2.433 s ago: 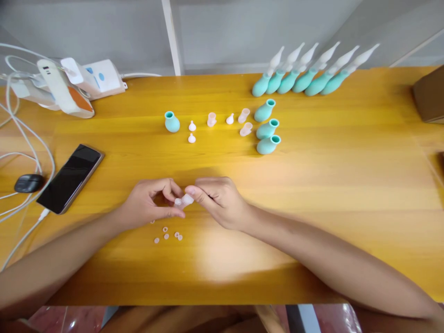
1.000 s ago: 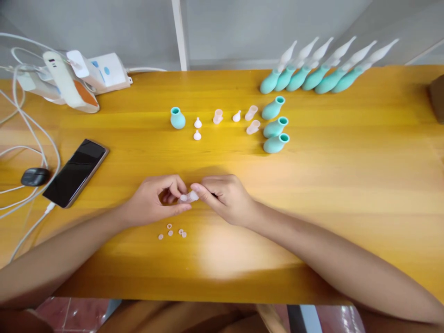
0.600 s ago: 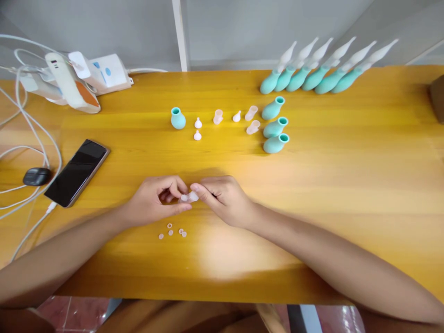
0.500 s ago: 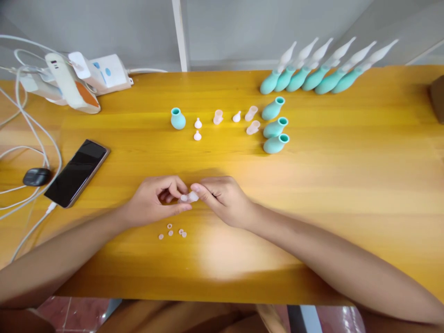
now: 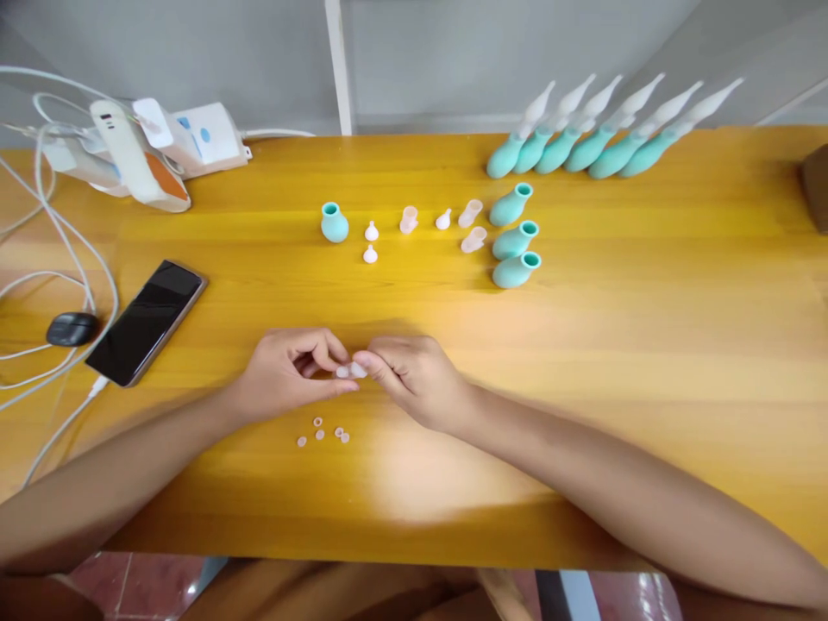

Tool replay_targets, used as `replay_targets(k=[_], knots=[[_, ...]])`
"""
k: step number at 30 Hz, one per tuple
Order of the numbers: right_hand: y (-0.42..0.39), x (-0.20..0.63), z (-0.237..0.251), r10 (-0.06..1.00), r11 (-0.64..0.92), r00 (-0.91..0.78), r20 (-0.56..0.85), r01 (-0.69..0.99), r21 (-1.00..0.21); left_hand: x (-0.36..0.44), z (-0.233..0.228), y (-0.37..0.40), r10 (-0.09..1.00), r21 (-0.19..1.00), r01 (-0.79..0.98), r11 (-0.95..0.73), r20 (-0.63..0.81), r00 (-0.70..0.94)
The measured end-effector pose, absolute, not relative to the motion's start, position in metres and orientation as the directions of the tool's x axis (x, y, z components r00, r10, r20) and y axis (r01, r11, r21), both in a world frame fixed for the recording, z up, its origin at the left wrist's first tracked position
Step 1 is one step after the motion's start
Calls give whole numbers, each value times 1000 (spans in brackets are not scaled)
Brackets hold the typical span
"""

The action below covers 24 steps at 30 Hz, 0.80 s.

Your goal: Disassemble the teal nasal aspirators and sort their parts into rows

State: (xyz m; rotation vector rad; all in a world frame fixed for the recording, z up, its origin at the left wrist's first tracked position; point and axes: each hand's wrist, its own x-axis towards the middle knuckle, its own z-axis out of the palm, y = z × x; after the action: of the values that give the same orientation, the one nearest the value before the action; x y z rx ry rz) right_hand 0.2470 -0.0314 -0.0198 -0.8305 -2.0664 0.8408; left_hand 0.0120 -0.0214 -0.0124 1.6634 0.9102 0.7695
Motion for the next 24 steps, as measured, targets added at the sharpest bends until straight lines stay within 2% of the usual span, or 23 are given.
replay_targets(k=[5, 10, 13, 16, 19, 21, 24], knots=[[-30, 248, -22, 759, 595, -556, 340, 380, -708, 12, -14, -19, 861, 942, 243, -232, 83, 502], [-25, 247, -16, 783, 532, -521, 339, 280, -799, 12, -12, -17, 855, 905, 241, -351, 205, 476], [-24, 246, -15, 803, 472, -508, 311, 223, -853, 10, -10, -17, 849, 887, 265, -379, 219, 481], [-25, 246, -15, 812, 435, -507, 289, 194, -879, 8, -11, -17, 848, 890, 286, -355, 178, 500], [-21, 251, -8, 808, 463, -491, 327, 183, -868, 6, -13, -17, 863, 912, 326, -249, 56, 502], [-13, 263, 4, 818, 519, -406, 408, 212, -828, 5, -14, -16, 873, 916, 340, -215, 24, 487], [7, 297, 28, 852, 523, -160, 499, 332, -785, 5, -13, -14, 874, 911, 340, -234, 43, 484]])
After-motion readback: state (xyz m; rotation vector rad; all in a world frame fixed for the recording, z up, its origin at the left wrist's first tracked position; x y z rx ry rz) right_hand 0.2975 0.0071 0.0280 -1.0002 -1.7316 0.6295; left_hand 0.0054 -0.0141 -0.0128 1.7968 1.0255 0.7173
